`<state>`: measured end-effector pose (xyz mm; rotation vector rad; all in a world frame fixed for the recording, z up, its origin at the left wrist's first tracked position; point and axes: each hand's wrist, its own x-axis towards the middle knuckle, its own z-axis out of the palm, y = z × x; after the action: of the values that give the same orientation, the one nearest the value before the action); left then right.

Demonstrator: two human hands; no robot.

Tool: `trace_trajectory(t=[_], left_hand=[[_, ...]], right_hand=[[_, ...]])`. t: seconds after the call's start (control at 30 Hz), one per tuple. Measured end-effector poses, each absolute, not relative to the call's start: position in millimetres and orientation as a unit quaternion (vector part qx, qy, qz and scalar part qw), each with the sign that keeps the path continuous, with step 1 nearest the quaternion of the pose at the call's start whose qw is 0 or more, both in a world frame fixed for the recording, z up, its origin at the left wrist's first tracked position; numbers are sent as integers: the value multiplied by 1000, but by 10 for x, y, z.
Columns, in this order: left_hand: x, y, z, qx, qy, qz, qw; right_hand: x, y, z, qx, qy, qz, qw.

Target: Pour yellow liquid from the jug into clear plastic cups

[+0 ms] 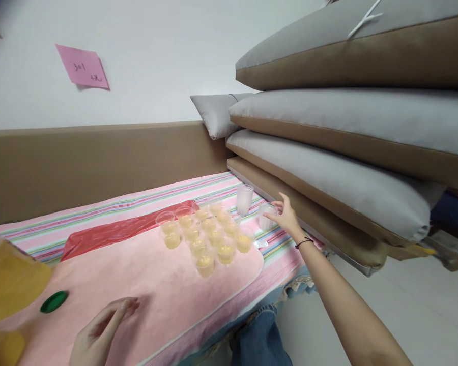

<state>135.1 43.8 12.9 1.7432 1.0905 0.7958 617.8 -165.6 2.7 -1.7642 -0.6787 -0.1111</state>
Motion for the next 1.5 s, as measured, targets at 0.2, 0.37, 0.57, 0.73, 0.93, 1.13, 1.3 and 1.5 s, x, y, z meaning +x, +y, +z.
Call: trace_trajectory(t=[0.2,0.37,0.57,0.73,0.93,1.13,1.3,1.5], left_hand=[[1373,429,131,701,416,334,473],[1366,420,151,701,404,348,473],[1302,402,97,687,373,379,494],[1190,368,67,674,354,437,478],[964,295,111,689,354,452,444],[754,246,118,690,356,457,434],[626,215,151,694,356,463,421],[602,196,158,690,360,472,414]], right_hand=[[6095,-1678,326,-741,-302,-84,594],[5823,-1624,878,-704,-350,-110,608],[4937,-1362,1253,-631,-465,-37,619],[3907,-1056,944,-553,-522,134,635],[3059,-754,214,-550,-510,225,622],[2847,-647,-153,-560,-494,249,616],[2820,-649,-210,-567,-493,245,613],[2804,-649,-253,-577,-495,248,601]])
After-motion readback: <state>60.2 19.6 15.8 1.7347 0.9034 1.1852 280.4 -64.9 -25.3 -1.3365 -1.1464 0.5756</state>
